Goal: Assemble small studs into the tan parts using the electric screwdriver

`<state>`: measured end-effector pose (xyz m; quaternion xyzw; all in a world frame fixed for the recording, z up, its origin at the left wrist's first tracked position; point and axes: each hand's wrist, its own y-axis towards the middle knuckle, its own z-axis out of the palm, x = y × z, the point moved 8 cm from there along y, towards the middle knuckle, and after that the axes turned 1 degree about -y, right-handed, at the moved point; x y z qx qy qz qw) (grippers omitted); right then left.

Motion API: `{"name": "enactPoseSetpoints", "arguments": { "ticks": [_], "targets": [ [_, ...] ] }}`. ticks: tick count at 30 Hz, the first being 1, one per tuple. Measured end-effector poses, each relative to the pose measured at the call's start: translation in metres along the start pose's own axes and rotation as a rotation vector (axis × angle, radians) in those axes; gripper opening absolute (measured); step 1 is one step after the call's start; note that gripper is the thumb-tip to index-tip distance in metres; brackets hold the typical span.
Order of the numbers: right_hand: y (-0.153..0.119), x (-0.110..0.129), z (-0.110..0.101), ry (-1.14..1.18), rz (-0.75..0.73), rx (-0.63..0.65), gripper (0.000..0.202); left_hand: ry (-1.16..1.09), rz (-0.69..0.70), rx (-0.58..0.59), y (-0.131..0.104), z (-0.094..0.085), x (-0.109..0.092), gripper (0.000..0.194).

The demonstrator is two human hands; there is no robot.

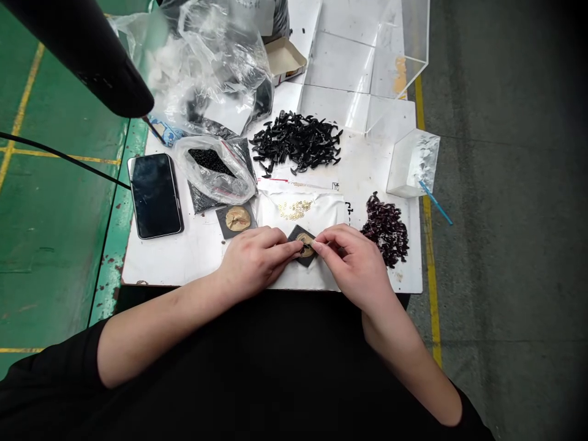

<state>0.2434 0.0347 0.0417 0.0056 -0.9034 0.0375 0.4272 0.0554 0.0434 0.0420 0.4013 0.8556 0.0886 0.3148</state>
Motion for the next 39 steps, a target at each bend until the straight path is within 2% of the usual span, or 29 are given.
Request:
{"name": "enactPoseSetpoints", "arguments": {
  "ticks": [9, 17, 23, 26, 31, 35, 39],
  "targets": [
    [-0.002, 0.0, 0.002, -0.025, -0.006, -0.01, 0.009, 0.03, 0.007, 0.021, 0.001, 0.003, -0.001, 0.022],
    [-0.005, 0.005, -0.001, -0.072, -0.085, -0.058, 0.009, 0.09, 0.013, 0.057, 0.0, 0.007, -0.002, 0.025],
    [-0.004, 0.012, -0.002, -0.144, -0.12, -0.009, 0.01, 0.15, 0.047, 0.075, -0.003, 0.009, -0.004, 0.026],
    [0.005, 0.015, -0.008, -0.179, -0.119, 0.048, 0.008, 0.169, 0.044, 0.096, -0.003, 0.01, -0.004, 0.027],
    [0.036, 0.018, -0.021, -0.369, -0.141, -0.033, 0.014, 0.182, 0.047, 0.096, -0.002, 0.01, -0.006, 0.027],
    [0.06, 0.018, -0.01, -0.536, -0.156, -0.006, 0.017, 0.19, 0.051, 0.081, -0.003, 0.008, -0.007, 0.026],
    [0.071, 0.023, 0.002, -0.633, -0.177, 0.043, 0.019, 0.2, 0.038, 0.115, -0.005, 0.01, -0.006, 0.027]
  ]
}}
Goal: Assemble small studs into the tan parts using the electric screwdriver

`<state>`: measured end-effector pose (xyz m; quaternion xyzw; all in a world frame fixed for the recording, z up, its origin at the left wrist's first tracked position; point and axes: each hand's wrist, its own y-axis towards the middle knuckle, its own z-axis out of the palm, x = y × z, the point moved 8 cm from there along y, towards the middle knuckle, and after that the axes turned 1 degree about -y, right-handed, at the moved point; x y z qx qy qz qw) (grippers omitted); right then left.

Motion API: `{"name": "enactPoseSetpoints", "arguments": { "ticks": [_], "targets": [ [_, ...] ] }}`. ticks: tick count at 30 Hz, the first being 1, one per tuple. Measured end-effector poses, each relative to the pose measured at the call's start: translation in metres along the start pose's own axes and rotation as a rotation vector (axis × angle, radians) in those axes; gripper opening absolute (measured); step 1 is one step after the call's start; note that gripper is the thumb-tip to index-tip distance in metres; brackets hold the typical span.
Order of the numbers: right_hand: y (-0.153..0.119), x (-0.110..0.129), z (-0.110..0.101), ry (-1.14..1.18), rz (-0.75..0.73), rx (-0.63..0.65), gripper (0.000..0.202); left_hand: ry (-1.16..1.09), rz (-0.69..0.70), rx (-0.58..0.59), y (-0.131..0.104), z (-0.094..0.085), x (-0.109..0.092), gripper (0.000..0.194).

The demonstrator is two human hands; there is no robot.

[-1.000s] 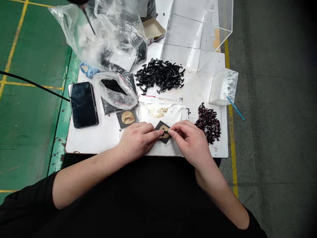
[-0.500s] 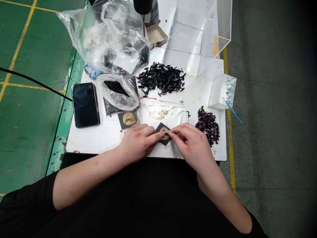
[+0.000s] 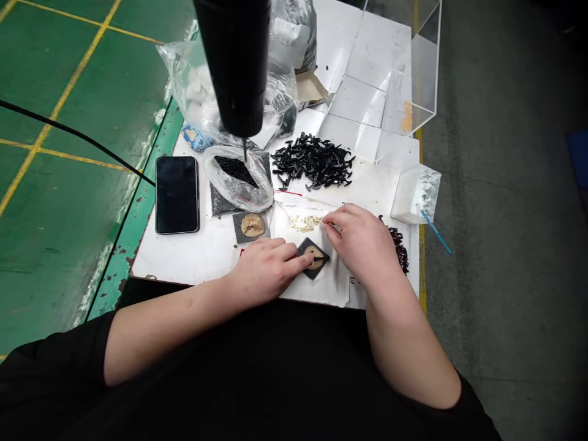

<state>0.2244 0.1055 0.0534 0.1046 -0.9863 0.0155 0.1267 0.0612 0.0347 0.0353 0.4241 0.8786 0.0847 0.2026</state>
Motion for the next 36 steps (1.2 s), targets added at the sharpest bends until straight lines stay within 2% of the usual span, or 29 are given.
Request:
{"name": "enactPoseSetpoints", "arguments": {
  "ticks": [6, 12, 16, 23, 30, 33, 36],
  "targets": [
    [0.005, 0.006, 0.005, -0.083, -0.011, 0.068, 0.02, 0.007, -0.004, 0.004, -0.001, 0.002, 0.0, 0.027],
    [0.005, 0.018, 0.003, -0.251, -0.139, 0.003, 0.021, 0.006, -0.003, -0.011, -0.001, 0.003, 0.0, 0.027],
    [0.005, 0.019, 0.005, -0.286, -0.155, 0.012, 0.021, 0.006, -0.003, 0.0, -0.002, 0.005, 0.001, 0.028],
    [-0.005, 0.001, -0.001, -0.029, -0.099, -0.024, 0.02, 0.007, -0.008, 0.03, -0.001, 0.003, 0.0, 0.03],
    [-0.038, -0.011, -0.017, 0.369, -0.029, -0.023, 0.014, -0.015, -0.017, 0.047, 0.0, 0.005, 0.001, 0.031],
    [-0.052, -0.006, -0.018, 0.385, -0.087, -0.01, 0.015, -0.019, -0.009, 0.047, 0.0, 0.006, 0.001, 0.031],
    [-0.063, 0.004, -0.017, 0.325, -0.219, -0.003, 0.016, -0.019, -0.002, 0.041, -0.001, 0.007, 0.001, 0.03]
  ]
}}
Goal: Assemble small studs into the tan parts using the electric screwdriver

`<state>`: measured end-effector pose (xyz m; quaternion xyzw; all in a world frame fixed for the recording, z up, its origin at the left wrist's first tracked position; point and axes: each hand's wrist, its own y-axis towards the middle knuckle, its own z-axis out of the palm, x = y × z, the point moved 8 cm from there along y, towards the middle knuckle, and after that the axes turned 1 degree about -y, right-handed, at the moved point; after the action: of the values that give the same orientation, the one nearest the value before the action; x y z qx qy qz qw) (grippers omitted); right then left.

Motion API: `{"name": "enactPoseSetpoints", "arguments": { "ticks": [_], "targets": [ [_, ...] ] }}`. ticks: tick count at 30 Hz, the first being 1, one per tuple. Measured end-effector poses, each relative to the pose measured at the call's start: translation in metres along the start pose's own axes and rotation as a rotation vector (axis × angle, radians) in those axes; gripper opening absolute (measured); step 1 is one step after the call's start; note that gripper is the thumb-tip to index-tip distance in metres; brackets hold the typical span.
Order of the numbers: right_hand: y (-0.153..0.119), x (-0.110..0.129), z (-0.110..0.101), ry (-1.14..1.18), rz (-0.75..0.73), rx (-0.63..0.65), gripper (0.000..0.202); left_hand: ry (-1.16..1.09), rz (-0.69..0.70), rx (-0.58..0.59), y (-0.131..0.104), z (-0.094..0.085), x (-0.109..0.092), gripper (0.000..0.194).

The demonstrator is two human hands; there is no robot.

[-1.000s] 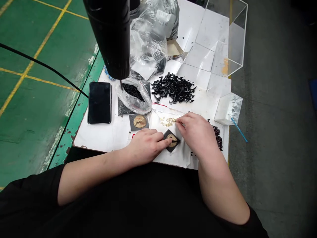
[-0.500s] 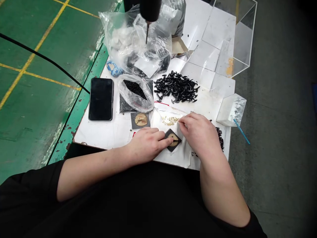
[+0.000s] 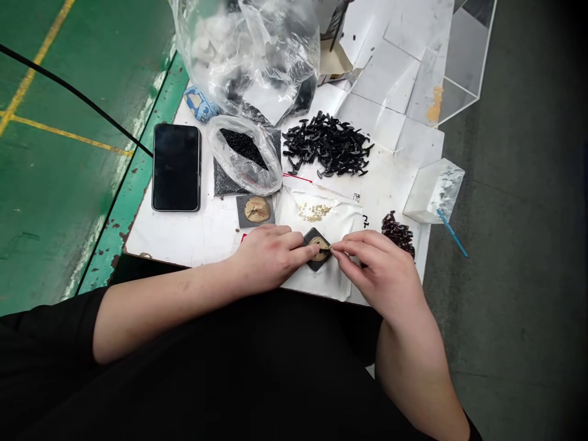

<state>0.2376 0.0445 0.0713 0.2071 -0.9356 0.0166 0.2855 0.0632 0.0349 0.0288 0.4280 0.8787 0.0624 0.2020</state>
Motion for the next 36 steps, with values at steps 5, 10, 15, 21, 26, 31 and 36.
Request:
{"name": "enactPoseSetpoints", "arguments": {
  "ticks": [5, 10, 15, 21, 26, 31, 36],
  "targets": [
    [-0.005, 0.005, 0.01, -0.112, -0.089, 0.044, 0.017, 0.014, 0.003, -0.055, 0.0, -0.003, 0.0, 0.029],
    [-0.004, 0.006, 0.014, -0.206, -0.086, 0.06, 0.019, 0.014, 0.0, -0.039, 0.0, -0.003, -0.001, 0.029],
    [-0.004, 0.009, 0.013, -0.234, -0.089, 0.07, 0.019, 0.024, -0.006, -0.004, 0.0, -0.002, -0.001, 0.03],
    [-0.008, 0.012, 0.011, -0.183, -0.123, 0.045, 0.022, 0.037, -0.002, -0.052, 0.001, -0.005, -0.001, 0.028],
    [-0.012, 0.016, 0.01, -0.18, -0.202, -0.041, 0.017, 0.027, 0.01, -0.06, 0.0, -0.005, -0.002, 0.028],
    [-0.012, 0.018, 0.007, -0.17, -0.244, -0.081, 0.022, 0.025, 0.014, -0.051, 0.001, -0.004, -0.002, 0.028],
    [-0.011, 0.018, 0.001, -0.133, -0.246, -0.101, 0.027, 0.026, 0.006, -0.025, 0.0, -0.003, -0.001, 0.03]
  ]
}}
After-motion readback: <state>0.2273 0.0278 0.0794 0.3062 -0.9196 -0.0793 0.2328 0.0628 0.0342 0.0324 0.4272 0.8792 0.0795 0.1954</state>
